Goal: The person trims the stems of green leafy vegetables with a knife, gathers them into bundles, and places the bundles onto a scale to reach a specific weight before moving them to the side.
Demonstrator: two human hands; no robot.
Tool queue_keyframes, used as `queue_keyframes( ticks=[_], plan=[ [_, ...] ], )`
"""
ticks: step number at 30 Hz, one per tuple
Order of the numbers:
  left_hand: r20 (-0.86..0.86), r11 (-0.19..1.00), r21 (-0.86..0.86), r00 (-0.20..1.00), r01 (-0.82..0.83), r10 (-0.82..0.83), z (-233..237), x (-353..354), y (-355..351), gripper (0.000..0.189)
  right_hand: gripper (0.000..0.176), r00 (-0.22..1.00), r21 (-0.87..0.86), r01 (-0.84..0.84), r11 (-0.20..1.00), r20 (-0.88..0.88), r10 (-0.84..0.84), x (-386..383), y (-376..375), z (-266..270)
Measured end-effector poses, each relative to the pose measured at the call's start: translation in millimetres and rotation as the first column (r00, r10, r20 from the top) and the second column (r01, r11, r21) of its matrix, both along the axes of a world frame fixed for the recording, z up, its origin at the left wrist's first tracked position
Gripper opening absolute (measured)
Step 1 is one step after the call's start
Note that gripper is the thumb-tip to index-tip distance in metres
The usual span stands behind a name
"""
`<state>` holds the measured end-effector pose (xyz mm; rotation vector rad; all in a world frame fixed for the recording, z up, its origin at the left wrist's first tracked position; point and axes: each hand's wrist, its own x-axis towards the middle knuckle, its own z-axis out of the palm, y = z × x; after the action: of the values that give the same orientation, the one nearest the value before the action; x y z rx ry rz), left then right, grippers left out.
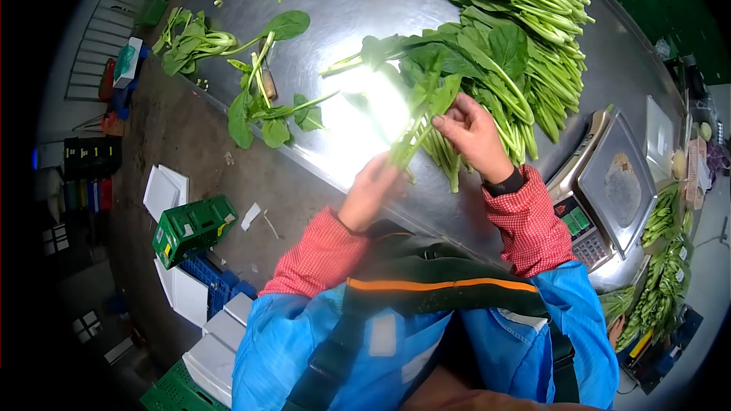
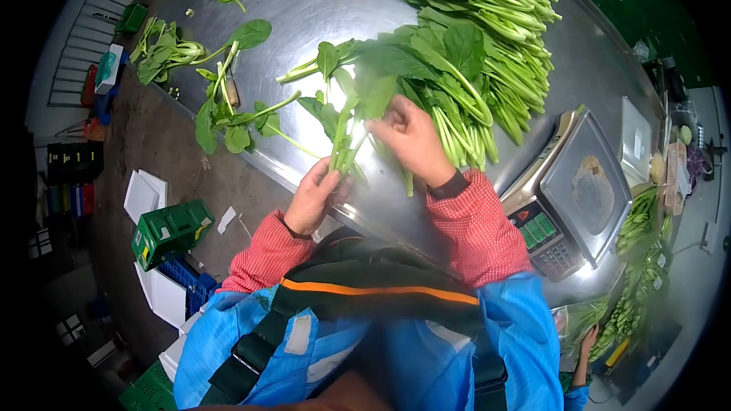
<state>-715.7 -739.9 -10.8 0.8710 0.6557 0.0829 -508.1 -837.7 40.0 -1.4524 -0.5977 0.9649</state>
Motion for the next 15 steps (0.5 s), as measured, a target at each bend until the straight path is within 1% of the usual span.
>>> queue_keyframes(
  ticks=[1, 4, 7, 8, 9, 11, 12, 15],
  plan=[
    [-0.012, 1.000, 0.005, 1.000, -0.012, 0.012, 1, -1, -2, 0.036, 0.033, 0.999, 0.036, 0.033, 0.999, -0.005, -0.033, -1, 5, 1],
    [-0.023, 0.999, 0.010, 0.999, -0.043, 0.044, 6, -4, -7, 0.036, 0.022, 0.988, 0.084, 0.066, 0.994, 0.136, -0.077, -3, 17, 4],
    [0.012, 0.997, -0.026, 0.997, -0.071, 0.071, 10, -9, -7, 0.036, 0.015, 0.955, 0.068, 0.157, 0.985, 0.242, -0.169, 16, 21, 2],
    [0.024, 0.996, -0.045, 0.997, -0.077, 0.078, 11, -11, -7, 0.036, 0.018, 0.948, 0.111, 0.247, 0.963, 0.177, -0.264, 22, 26, 3],
    [0.037, 0.994, -0.064, 0.996, -0.083, 0.085, 11, -14, -6, 0.036, 0.019, 0.945, 0.072, 0.326, 0.942, -0.011, -0.326, 31, 27, 10],
    [0.077, 0.987, -0.123, 0.991, -0.103, 0.113, 7, -22, -3, 0.037, 0.015, 0.895, 0.241, 0.435, 0.868, -0.223, -0.386, 49, 27, 5],
    [0.096, 0.982, -0.151, 0.987, -0.112, 0.128, 8, -24, -1, 0.037, 0.021, 0.896, 0.244, 0.433, 0.868, -0.224, -0.384, 49, 28, 7],
    [0.064, 0.970, -0.178, 0.982, -0.166, 0.180, 14, -27, 1, 0.037, 0.032, 0.970, 0.069, 0.242, 0.968, -0.021, -0.241, 18, 33, 8]
  ],
)
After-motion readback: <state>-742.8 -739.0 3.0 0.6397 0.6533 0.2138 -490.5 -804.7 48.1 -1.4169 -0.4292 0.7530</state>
